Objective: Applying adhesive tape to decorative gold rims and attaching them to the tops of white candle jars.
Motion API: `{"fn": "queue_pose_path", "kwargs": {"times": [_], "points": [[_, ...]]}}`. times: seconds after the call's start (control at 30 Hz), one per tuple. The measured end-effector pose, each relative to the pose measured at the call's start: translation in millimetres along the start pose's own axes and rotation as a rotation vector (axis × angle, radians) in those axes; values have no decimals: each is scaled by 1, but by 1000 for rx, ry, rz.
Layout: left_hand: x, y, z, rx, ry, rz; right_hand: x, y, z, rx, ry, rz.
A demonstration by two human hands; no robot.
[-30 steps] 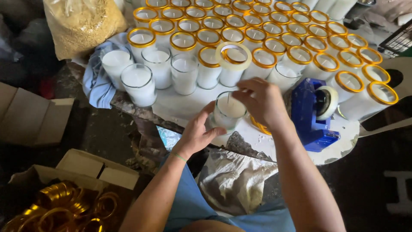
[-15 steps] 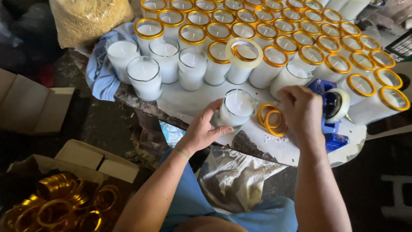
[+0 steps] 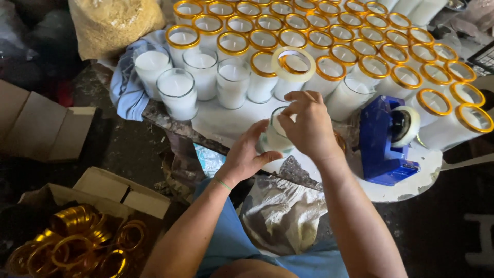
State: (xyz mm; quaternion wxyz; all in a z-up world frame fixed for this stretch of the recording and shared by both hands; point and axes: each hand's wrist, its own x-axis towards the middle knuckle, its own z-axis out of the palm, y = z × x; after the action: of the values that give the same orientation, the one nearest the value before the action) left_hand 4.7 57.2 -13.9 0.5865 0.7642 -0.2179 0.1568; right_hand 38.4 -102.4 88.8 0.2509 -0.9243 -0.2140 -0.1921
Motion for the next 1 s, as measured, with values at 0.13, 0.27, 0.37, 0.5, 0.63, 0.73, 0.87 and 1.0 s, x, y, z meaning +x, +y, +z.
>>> {"fn": "queue_pose_path", "kwargs": {"times": [0.13,0.27,0.37,0.5,0.63,0.73,0.87,1.0], "points": [[2,0,1,-2,16,32,-7,23,-9,167,70,6],[0,-6,0,-35,21,54,-21,64,-33,112,190,232],[2,1,-2,-38,5,36,-36,96,-35,-49,247,201],[-1,6,-5,69,-50,-32,-47,58,-44,41,315,21],[-1,12,-3,89,-84,-53,-30,31,-19,-27,235,-197],[-1,21,-5,123,-79,-94,-18,11,-6,-56,185,-235],[-4,17,-7,135,-89,-125,-9,4,-4,-142,49,-56],[-2,6,-3,113,-102,-136,-1,10,1,-96,-60,36]]}}
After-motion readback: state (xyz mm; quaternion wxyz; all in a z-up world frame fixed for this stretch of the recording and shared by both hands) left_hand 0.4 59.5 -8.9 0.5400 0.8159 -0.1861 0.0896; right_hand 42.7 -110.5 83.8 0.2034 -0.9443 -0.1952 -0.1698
